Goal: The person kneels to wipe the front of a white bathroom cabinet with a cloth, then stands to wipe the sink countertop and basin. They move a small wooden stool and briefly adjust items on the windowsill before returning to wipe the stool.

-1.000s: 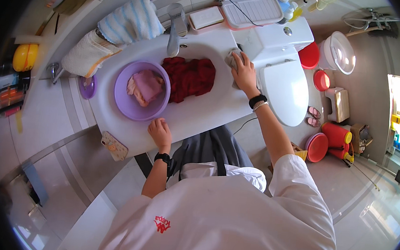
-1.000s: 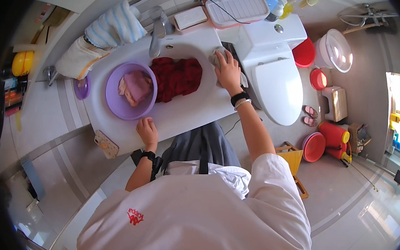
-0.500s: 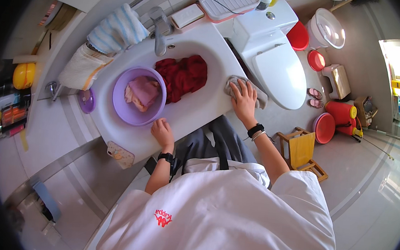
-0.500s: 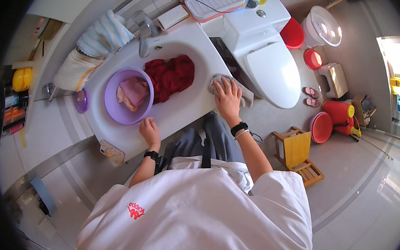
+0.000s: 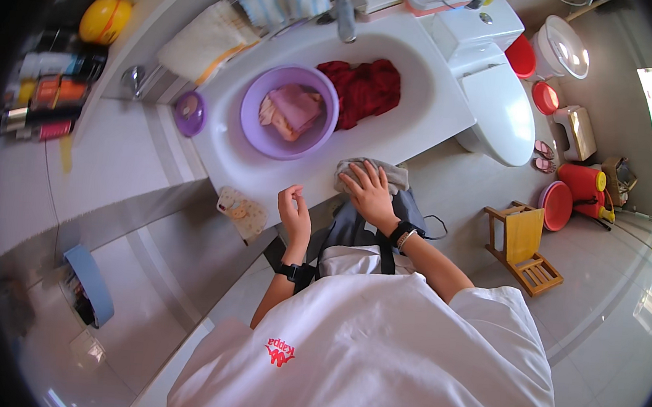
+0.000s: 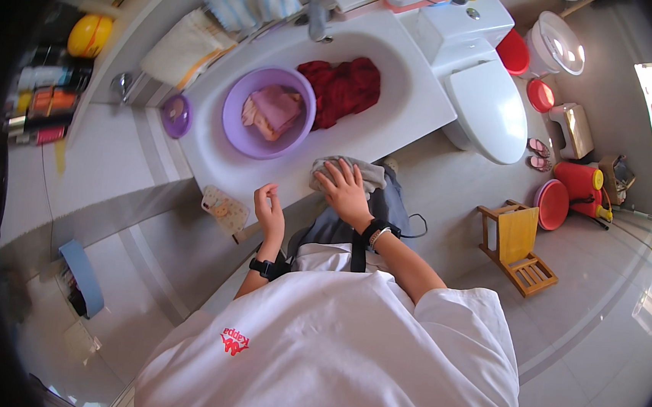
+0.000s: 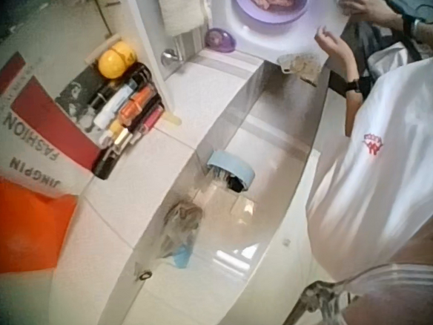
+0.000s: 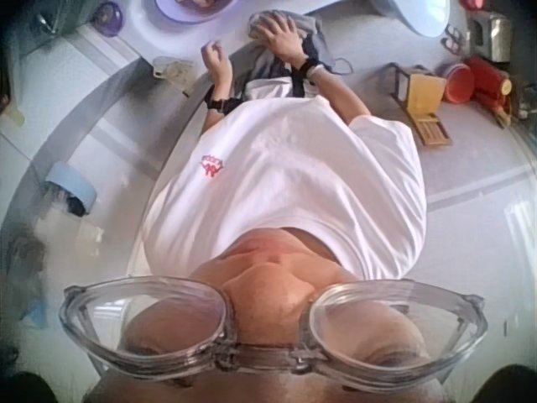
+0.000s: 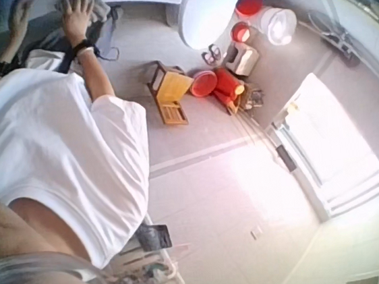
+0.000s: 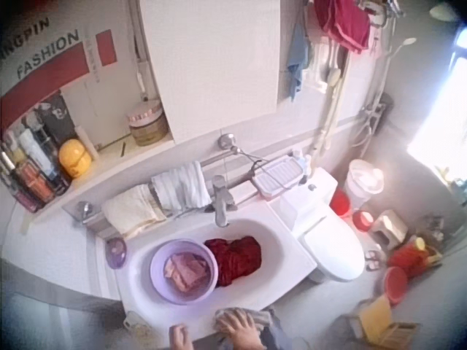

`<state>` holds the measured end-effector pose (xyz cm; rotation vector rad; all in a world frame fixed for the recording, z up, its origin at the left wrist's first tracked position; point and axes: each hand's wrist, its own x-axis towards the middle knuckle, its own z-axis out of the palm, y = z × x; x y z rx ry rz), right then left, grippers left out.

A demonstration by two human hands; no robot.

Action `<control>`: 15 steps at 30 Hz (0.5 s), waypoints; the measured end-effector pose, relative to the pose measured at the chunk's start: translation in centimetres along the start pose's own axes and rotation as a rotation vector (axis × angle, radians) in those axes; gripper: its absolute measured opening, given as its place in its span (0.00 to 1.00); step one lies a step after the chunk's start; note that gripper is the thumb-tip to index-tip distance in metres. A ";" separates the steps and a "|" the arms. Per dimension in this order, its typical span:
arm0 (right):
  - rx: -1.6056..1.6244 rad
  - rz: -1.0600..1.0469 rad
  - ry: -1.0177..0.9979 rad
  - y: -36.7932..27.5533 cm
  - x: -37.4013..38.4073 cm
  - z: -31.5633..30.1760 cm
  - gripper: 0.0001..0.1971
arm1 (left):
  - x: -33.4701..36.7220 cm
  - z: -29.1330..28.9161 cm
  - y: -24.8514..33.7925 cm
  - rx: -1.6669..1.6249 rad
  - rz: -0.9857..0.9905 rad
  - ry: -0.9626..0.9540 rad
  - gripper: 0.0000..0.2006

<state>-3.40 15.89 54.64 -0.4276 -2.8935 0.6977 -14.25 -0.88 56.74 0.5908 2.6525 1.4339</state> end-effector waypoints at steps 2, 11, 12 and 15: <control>-0.006 -0.059 -0.005 -2.9 -0.4 1.7 0.32 | -0.8 -2.8 -1.4 0.084 -0.006 0.031 0.09; -0.064 -0.081 -0.016 -5.4 -0.5 3.2 0.33 | 0.2 -11.0 -8.9 0.259 -0.007 0.142 0.12; -0.069 -0.018 0.001 -4.6 -0.5 2.7 0.33 | 0.4 -11.6 -9.4 0.268 -0.007 0.156 0.13; -0.067 0.162 0.077 -2.5 -0.3 1.3 0.32 | 1.1 -12.8 -10.8 0.352 -0.030 0.171 0.20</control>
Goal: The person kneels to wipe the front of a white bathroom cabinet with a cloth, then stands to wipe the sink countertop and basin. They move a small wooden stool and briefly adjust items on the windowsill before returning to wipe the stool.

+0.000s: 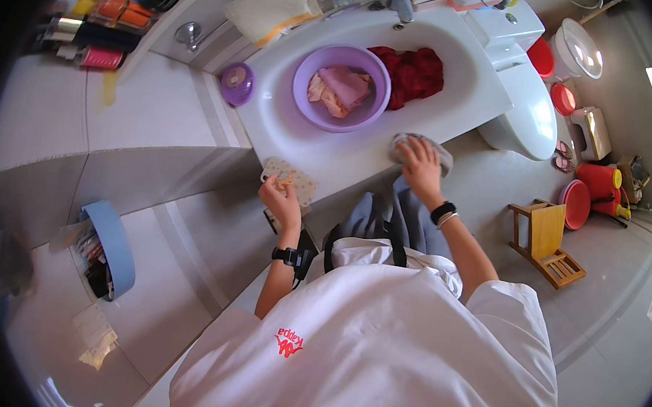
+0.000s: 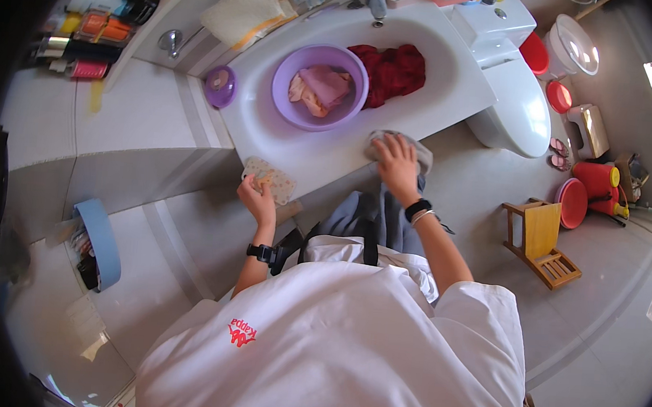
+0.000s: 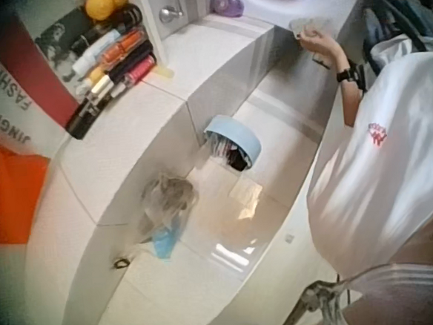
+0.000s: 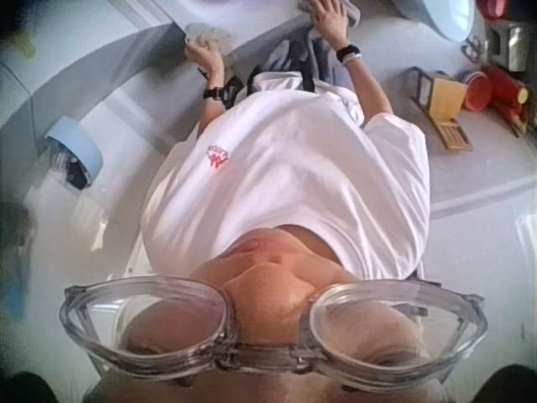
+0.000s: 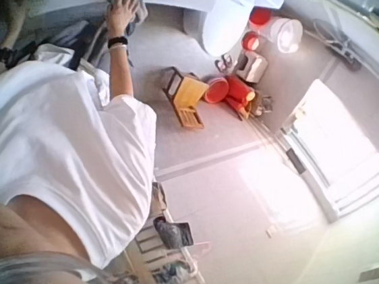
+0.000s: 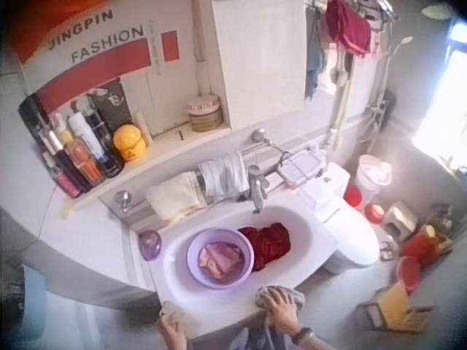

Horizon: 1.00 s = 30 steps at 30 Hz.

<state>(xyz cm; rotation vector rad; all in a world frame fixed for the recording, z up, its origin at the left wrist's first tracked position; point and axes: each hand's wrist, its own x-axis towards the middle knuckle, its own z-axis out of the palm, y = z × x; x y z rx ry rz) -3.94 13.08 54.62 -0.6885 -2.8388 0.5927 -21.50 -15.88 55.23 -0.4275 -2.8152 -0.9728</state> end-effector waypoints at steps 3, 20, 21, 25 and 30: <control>-0.031 -0.029 0.033 0.6 0.1 -0.3 0.30 | 0.6 0.5 -0.6 0.118 0.025 0.101 0.29; -0.048 -0.248 -0.113 -3.7 -0.7 1.8 0.31 | 1.9 3.7 1.0 0.252 -0.366 0.107 0.48; -0.061 -0.277 -0.146 -3.6 -0.5 1.8 0.31 | 1.9 3.5 1.0 0.233 -0.433 0.060 0.47; -0.064 -0.340 -0.168 -3.6 0.1 1.6 0.30 | 2.9 1.8 1.1 0.161 -0.645 -0.098 0.47; -0.022 -0.503 -0.212 -5.0 0.9 2.1 0.29 | 2.4 -0.7 -1.8 0.030 -0.804 -0.078 0.46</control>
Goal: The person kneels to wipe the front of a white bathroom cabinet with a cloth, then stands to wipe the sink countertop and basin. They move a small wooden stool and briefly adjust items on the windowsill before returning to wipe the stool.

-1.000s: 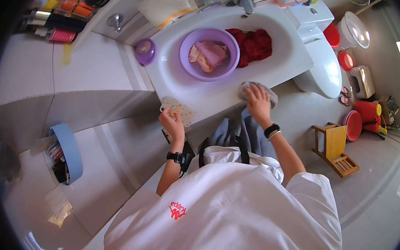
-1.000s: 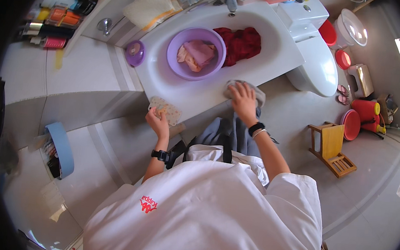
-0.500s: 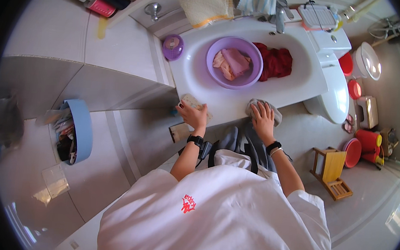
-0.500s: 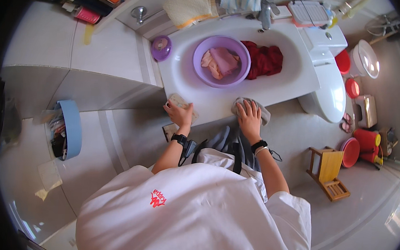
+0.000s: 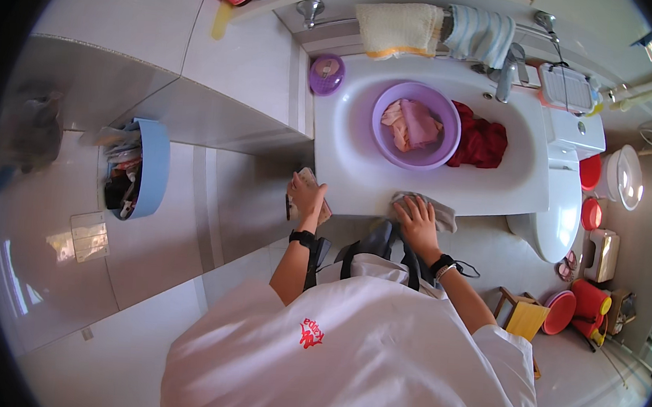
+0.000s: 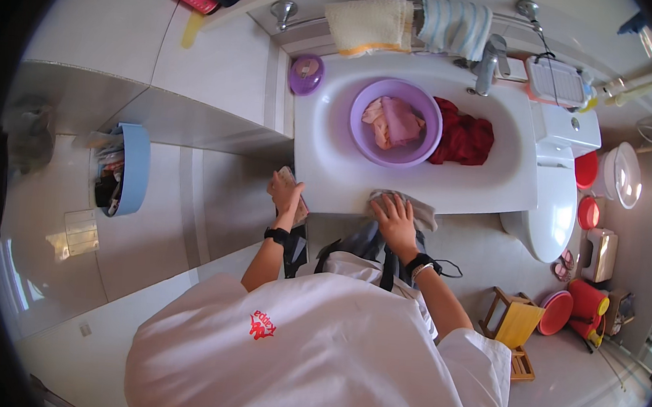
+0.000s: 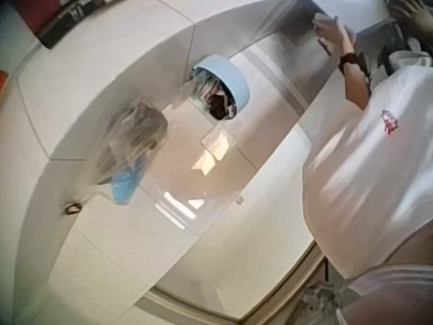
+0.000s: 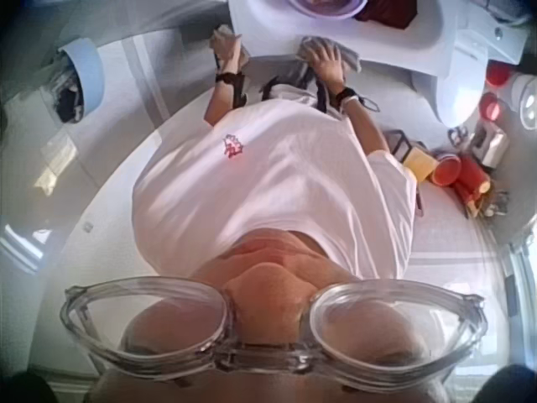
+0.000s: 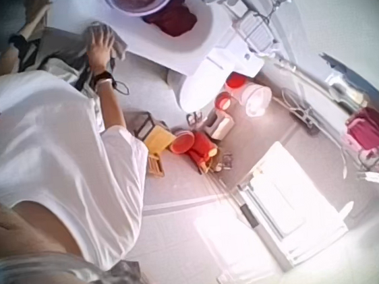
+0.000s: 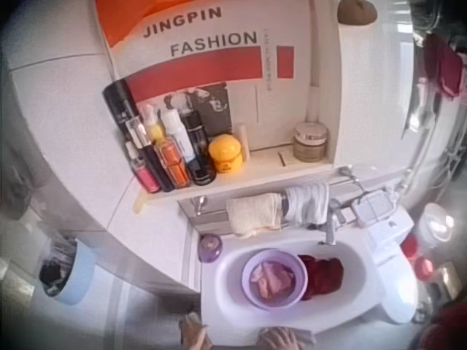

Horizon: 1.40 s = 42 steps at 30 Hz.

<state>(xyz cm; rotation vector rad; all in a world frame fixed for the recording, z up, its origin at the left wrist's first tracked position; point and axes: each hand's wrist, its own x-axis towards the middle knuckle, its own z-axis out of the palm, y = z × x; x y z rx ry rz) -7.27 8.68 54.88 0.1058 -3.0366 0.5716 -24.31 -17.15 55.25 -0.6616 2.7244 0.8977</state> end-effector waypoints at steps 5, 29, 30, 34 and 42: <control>0.002 -0.279 -0.037 -4.3 3.3 2.3 0.27 | 0.2 -2.0 -6.5 -0.092 -0.064 -0.052 0.46; 0.152 0.196 0.040 -10.3 30.9 7.8 0.30 | -6.8 -6.4 -24.2 -0.072 0.146 -0.286 0.45; 0.156 0.177 0.052 -10.4 30.4 7.9 0.31 | -7.1 -6.5 -24.0 -0.064 0.151 -0.280 0.45; 0.177 0.134 -0.026 -11.0 26.6 7.3 0.31 | -6.4 -6.3 -22.7 -0.053 0.234 -0.243 0.45; 0.023 -0.154 -0.053 -12.6 14.4 5.4 0.33 | -1.4 -4.9 -17.8 -0.163 0.256 -0.316 0.42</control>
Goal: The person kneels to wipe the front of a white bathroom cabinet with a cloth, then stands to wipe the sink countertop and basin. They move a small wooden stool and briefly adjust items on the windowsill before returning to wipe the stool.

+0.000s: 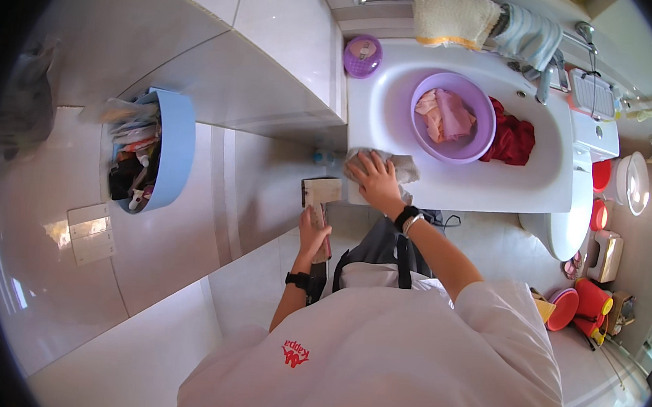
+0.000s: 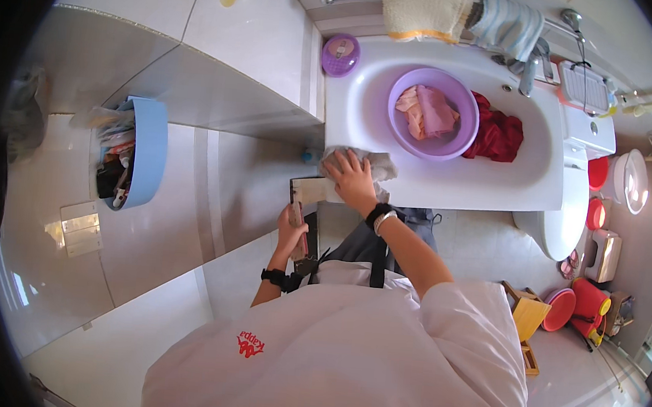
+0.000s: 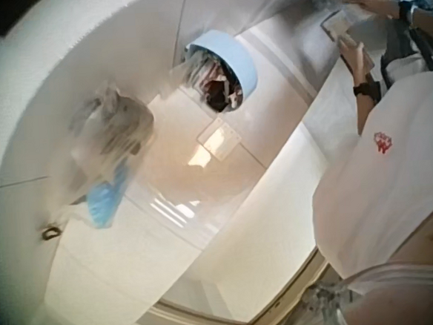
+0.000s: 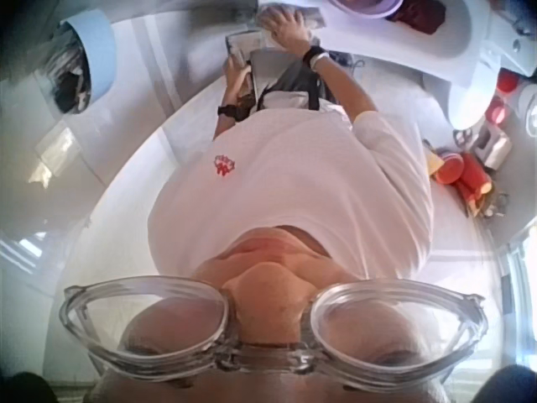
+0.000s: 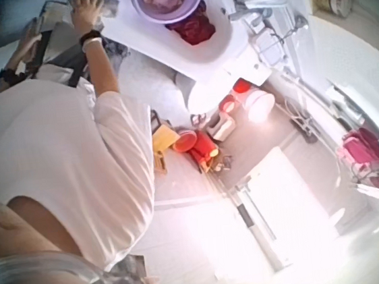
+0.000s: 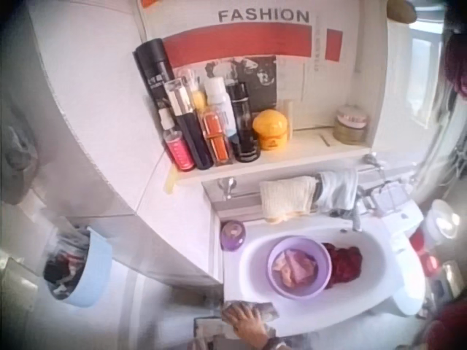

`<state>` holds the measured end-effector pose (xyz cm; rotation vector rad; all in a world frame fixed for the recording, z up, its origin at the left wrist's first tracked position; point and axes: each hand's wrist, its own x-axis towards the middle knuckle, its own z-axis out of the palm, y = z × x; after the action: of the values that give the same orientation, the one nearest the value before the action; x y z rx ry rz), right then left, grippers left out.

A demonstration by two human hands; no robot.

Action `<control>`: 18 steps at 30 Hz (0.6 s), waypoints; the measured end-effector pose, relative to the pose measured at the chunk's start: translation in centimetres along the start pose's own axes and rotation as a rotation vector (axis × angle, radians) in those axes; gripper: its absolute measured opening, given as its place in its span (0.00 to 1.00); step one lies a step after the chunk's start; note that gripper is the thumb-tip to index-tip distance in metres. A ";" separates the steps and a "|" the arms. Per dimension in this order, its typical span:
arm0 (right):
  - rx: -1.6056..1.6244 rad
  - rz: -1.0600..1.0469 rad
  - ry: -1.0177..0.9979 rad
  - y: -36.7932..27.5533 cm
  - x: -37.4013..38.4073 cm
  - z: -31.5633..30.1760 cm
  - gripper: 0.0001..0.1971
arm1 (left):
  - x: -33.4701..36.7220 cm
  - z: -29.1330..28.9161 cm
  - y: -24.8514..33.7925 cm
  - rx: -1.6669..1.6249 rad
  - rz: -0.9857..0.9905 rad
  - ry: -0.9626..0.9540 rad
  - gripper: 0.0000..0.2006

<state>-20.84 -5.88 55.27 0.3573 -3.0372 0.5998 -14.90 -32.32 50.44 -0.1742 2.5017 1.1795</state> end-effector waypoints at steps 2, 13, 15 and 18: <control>0.001 0.003 0.007 -0.1 -2.3 -0.5 0.34 | 1.2 0.7 1.6 0.011 0.024 0.051 0.42; -0.076 0.505 0.130 9.1 -16.0 -5.2 0.32 | 6.6 5.1 11.4 0.110 0.149 0.060 0.48; -0.124 0.580 0.158 11.7 -18.0 -5.8 0.32 | 7.3 5.9 12.4 0.142 0.158 0.060 0.49; -0.140 0.734 0.233 15.6 -20.9 -7.0 0.31 | 8.4 6.8 13.2 0.220 0.189 0.075 0.50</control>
<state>-4.17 15.32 54.50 -0.8020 -2.8841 0.3904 -24.26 -18.27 52.86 0.0781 2.7406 0.9711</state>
